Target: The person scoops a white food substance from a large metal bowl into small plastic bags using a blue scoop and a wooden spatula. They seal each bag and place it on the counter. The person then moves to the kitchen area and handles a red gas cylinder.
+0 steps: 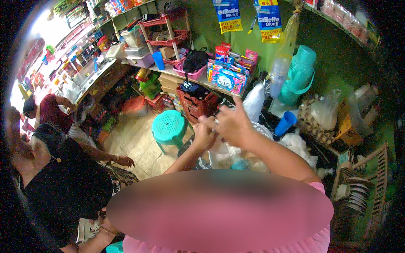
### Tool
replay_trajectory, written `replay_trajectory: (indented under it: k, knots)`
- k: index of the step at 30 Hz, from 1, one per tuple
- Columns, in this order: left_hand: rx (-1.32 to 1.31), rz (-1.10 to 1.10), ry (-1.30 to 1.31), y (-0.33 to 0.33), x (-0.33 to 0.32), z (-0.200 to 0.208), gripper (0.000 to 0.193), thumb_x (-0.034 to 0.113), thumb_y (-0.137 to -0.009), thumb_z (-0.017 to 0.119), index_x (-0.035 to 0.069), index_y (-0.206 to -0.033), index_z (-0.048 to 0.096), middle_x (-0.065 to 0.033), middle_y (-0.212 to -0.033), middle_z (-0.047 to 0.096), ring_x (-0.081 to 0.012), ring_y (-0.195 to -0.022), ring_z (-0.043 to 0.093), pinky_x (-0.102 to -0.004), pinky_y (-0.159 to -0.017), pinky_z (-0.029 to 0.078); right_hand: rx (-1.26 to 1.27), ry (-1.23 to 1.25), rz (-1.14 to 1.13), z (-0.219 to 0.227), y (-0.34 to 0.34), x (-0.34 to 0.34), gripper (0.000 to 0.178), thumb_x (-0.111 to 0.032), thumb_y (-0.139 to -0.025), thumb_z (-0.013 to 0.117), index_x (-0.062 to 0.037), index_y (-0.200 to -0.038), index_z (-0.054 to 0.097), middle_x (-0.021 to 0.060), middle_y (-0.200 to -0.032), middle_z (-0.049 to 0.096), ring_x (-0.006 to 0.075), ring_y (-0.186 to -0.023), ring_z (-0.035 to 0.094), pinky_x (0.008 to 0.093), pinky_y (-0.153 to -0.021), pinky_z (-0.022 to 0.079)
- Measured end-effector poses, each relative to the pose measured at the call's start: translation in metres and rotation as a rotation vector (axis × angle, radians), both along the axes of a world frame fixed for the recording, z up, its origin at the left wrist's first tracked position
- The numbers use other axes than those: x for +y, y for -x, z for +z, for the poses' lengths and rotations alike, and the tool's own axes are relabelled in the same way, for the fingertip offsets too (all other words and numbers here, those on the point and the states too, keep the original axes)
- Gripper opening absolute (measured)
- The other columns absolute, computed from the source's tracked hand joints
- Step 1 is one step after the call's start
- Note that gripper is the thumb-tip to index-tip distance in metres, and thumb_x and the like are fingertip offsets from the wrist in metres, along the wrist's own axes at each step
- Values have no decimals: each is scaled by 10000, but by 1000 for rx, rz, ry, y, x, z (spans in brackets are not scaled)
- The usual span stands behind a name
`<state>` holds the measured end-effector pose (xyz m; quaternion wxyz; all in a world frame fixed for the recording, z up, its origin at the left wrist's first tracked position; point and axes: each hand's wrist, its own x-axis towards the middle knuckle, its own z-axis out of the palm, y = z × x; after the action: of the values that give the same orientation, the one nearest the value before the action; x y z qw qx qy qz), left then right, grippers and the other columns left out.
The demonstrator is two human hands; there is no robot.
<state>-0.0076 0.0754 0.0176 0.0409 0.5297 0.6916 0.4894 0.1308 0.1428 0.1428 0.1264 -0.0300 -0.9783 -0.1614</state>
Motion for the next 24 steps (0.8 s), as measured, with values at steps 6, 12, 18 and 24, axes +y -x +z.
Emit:
replay_trajectory:
  k: [6,12,18,24]
  knots:
    - [121,-64,315,-4,-21,35,367,337,-689,713,160,-986,588,-68,-885,635,-286,-915,576,-436,-810,352,-153,95,-39,-32,-16,50,177,-304,-776,586,-214,-908,661,6,-795,666,222,-860,606,466,-765,358]
    - [360,-330,485,8,-29,66,399,355,-701,701,177,-1030,561,-37,-857,657,-282,-916,599,-453,-805,352,-279,359,50,-49,-35,60,298,-433,-836,547,-158,-867,659,66,-874,641,254,-957,554,474,-741,387]
    - [678,-198,620,23,-1,99,376,270,-701,710,158,-1019,543,-109,-776,644,-315,-761,649,-468,-676,482,-116,772,109,-39,-35,70,315,-399,-861,547,-95,-893,624,122,-842,595,282,-893,560,443,-772,418]
    - [462,72,-558,-2,20,169,322,-82,-635,592,78,-902,514,-111,-802,609,-300,-787,622,-369,-726,484,430,2337,628,-27,-24,20,280,-254,-882,567,-32,-1053,572,75,-950,622,205,-826,587,349,-803,463]
